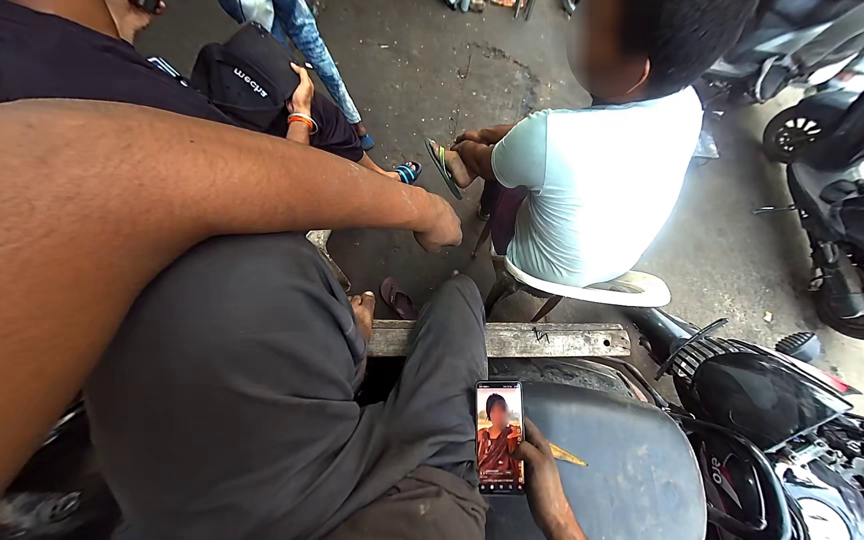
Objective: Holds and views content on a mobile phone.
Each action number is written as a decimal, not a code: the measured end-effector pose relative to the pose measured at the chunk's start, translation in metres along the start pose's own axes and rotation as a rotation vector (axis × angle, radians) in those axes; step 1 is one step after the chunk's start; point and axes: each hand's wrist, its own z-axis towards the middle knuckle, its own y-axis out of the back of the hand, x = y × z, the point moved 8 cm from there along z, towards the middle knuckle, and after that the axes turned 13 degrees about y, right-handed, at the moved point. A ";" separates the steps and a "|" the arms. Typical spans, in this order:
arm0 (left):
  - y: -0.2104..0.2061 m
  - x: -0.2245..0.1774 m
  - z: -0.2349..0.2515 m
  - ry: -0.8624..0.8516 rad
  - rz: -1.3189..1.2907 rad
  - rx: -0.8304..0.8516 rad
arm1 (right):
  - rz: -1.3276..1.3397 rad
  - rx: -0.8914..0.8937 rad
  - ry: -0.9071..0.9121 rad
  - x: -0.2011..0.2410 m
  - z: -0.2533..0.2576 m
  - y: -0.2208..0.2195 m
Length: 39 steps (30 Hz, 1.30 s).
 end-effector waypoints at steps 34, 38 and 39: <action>0.001 -0.001 -0.003 -0.003 -0.008 0.002 | 0.011 -0.033 -0.013 -0.003 -0.001 0.002; 0.001 -0.002 -0.004 -0.011 -0.019 0.004 | 0.014 -0.035 -0.013 -0.002 -0.001 0.002; 0.000 -0.002 -0.004 -0.006 -0.020 0.003 | 0.015 -0.038 -0.014 -0.002 -0.001 0.002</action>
